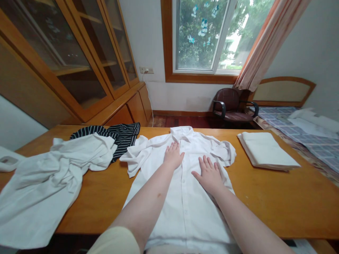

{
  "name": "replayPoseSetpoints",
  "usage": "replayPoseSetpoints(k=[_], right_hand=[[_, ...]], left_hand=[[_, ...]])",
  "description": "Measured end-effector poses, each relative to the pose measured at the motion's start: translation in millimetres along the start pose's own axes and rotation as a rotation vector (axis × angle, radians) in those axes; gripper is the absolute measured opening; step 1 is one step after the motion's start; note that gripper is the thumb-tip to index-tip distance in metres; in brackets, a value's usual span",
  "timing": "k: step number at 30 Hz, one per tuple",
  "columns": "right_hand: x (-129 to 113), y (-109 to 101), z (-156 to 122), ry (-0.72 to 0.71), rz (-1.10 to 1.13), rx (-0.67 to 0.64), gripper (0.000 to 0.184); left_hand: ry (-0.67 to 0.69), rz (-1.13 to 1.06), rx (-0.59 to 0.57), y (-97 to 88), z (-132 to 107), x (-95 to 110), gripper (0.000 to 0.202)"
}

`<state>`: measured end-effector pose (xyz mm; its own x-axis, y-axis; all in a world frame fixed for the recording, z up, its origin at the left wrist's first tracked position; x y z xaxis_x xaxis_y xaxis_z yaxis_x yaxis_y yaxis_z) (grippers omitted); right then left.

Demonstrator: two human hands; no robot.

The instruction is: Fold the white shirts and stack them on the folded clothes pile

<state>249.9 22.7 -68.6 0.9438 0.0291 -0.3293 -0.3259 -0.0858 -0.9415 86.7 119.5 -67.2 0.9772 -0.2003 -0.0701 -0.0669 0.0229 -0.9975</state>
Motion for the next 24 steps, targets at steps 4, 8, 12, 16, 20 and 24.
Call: replayPoseSetpoints(k=[4, 8, 12, 16, 20, 24], right_hand=[[0, -1, -2, -0.011, -0.001, -0.079, 0.080], [-1, -15, 8, -0.062, 0.034, -0.242, 0.085], [-8, -44, 40, -0.136, 0.111, -0.137, 0.061], [-9, -51, 64, -0.236, 0.132, 0.055, 0.054], [7, -33, 72, -0.239, 0.093, 0.016, 0.058], [15, -27, 73, -0.225, 0.080, 0.007, 0.059]], left_hand=[[-0.003, 0.012, -0.009, 2.1, -5, -6, 0.067], [-0.014, 0.001, -0.001, 0.6, -7, -10, 0.066], [-0.019, -0.010, 0.012, -0.7, -6, -10, 0.065], [-0.037, -0.046, -0.003, -0.4, -6, -13, 0.070], [-0.023, -0.067, -0.012, 0.3, -5, -16, 0.071], [-0.008, -0.062, -0.046, 1.1, -3, -16, 0.070]])
Point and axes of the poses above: each hand's wrist, its own z-axis towards the middle knuckle, its own y-axis out of the palm, x = y × z, the point moved 6 cm from there along z, towards the middle knuckle, and after that the axes turned 14 degrees about z, right-handed, at the moved point
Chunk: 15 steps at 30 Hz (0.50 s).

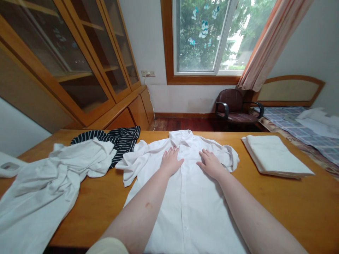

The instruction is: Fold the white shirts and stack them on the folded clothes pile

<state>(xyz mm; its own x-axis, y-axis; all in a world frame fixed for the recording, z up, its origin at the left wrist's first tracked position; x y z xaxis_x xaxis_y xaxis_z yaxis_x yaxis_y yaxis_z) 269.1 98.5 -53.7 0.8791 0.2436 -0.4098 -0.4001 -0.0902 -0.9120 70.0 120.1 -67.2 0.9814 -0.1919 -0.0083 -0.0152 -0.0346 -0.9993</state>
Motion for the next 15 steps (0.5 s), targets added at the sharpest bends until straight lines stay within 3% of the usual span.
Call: replayPoseSetpoints(k=[4, 8, 12, 15], right_hand=[[-2, -4, 3, -0.015, 0.022, 0.055, 0.051], [6, -24, 1, -0.010, 0.078, 0.232, 0.037], [37, -65, -17, 0.190, -0.018, 0.510, 0.035], [70, -90, -35, 0.408, -0.114, 0.649, 0.046]], left_hand=[[0.017, -0.015, -0.010, -1.4, 0, 0, 0.070], [0.039, -0.046, -0.015, -2.3, 0, 0, 0.070], [0.039, -0.077, -0.016, -2.5, -1, -1, 0.070], [0.034, -0.096, -0.014, -2.5, 0, -1, 0.069]])
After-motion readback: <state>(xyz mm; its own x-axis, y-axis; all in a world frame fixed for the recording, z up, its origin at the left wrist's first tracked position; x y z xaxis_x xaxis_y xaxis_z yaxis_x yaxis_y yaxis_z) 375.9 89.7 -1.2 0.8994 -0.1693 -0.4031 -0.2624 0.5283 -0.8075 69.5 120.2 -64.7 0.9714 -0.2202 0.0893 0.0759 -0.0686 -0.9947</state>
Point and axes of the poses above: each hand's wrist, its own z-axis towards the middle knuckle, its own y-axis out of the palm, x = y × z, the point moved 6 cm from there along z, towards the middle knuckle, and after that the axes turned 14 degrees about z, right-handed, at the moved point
